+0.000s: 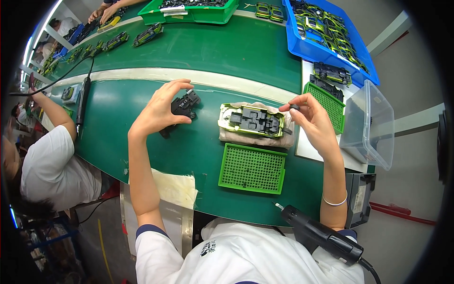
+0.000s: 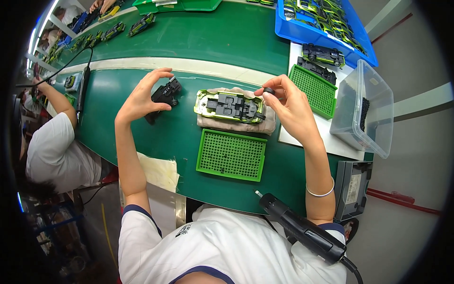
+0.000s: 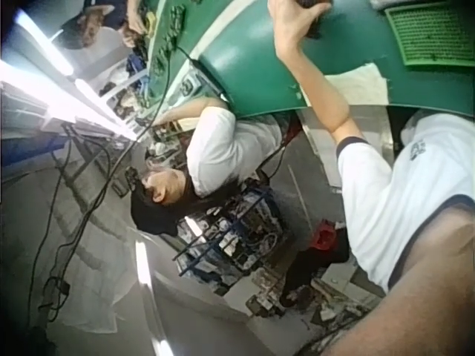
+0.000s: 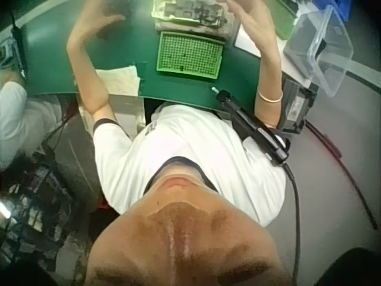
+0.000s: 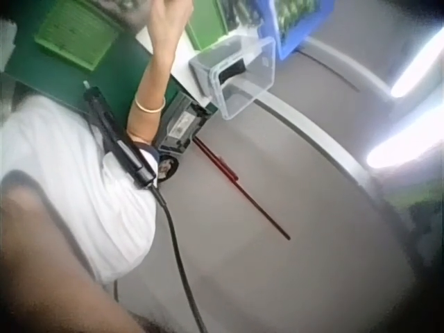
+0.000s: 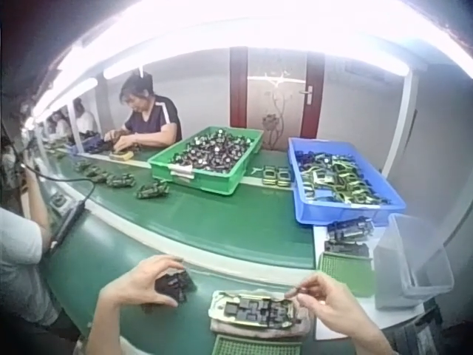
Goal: The person assembles toy cars on a production line by securing toy car parts to toy car chassis with screws using an electric screwdriver.
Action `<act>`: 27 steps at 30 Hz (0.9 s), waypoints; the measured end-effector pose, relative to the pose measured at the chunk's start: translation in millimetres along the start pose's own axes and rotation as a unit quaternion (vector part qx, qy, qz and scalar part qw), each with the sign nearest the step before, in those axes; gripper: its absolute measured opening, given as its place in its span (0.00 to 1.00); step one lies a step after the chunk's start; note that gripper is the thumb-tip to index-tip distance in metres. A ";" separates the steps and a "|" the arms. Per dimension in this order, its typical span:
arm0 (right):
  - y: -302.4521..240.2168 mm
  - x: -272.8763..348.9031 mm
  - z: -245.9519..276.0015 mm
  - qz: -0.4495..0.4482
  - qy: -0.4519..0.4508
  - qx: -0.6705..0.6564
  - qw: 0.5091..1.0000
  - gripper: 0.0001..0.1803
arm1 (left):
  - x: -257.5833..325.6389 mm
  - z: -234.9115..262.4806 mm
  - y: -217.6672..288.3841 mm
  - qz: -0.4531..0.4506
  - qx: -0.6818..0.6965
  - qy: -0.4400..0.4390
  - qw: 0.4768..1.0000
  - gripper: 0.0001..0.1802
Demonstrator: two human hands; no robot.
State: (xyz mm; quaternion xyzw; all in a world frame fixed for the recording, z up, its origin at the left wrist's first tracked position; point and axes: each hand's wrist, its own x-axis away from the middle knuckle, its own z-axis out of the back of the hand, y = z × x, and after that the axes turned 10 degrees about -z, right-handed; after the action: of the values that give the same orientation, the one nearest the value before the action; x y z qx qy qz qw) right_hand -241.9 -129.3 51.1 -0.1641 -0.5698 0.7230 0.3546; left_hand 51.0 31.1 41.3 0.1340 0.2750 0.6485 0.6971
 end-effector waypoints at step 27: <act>11.7 -15.9 -20.0 0.076 0.044 0.127 0.988 0.08 | -22.1 -57.2 44.0 -0.060 0.250 0.079 0.963 0.48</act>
State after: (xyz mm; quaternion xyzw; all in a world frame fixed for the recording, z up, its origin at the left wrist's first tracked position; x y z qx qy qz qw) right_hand -221.8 -127.4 31.5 -0.1925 -0.4429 0.8064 0.3414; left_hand -17.6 5.2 23.4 0.2354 0.4900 0.5245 0.6552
